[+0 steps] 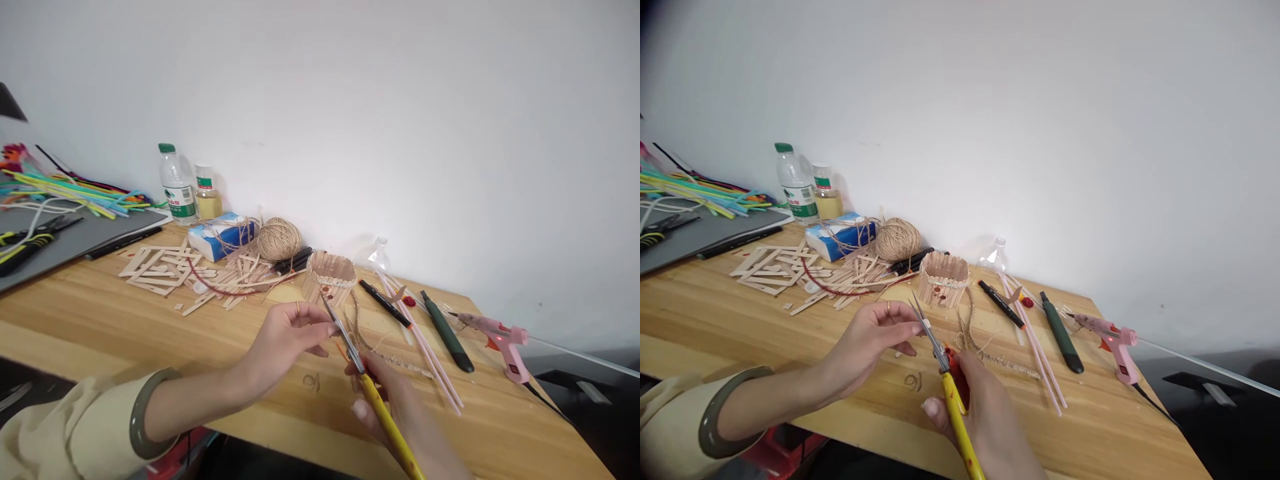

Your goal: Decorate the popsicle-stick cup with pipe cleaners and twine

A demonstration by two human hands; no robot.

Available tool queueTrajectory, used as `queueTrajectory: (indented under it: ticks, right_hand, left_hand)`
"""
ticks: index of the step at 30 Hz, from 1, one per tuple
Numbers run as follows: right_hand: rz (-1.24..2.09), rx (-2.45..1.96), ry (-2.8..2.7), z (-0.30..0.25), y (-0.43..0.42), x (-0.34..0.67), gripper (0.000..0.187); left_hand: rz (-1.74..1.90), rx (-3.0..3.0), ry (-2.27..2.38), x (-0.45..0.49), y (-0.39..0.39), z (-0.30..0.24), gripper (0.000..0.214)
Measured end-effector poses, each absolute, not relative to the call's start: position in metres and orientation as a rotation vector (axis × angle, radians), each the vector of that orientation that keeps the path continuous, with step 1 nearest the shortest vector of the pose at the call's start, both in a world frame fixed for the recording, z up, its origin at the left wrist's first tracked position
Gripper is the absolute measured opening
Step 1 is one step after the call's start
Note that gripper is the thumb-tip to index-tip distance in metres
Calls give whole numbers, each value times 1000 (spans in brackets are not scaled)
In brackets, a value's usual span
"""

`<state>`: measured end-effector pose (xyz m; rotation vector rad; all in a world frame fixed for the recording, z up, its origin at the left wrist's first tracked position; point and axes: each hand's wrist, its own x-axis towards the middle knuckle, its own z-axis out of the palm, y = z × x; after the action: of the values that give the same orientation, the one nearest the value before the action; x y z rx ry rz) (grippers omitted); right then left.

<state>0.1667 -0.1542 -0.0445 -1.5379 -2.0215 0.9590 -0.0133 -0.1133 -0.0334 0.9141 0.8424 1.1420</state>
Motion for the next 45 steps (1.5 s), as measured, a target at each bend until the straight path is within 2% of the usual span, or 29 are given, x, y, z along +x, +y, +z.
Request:
queueTrajectory:
  ticks: [4,9,20,30,45]
  right_hand:
    - [1116,-1414,-2015,-48,-152,171,58]
    - [1208,-1321,-1937,-54,-152,173,57]
    - [1170,-1285,-1898,-71,-146,173,54]
    - [1075,-1413,-1976,-49,-153,169,55]
    - [1108,-1399,-1995,-49,-151,169,55]
  left_hand:
    - [1140,889,856,-12,-113,-33,10]
    - [1154,827,879,-9,-114,-31,13]
    - [1185,749,849,-8,-117,-32,15]
    - [1206,770,853,-8,-115,-32,16]
    - [1158,806,864,-10,-115,-29,13]
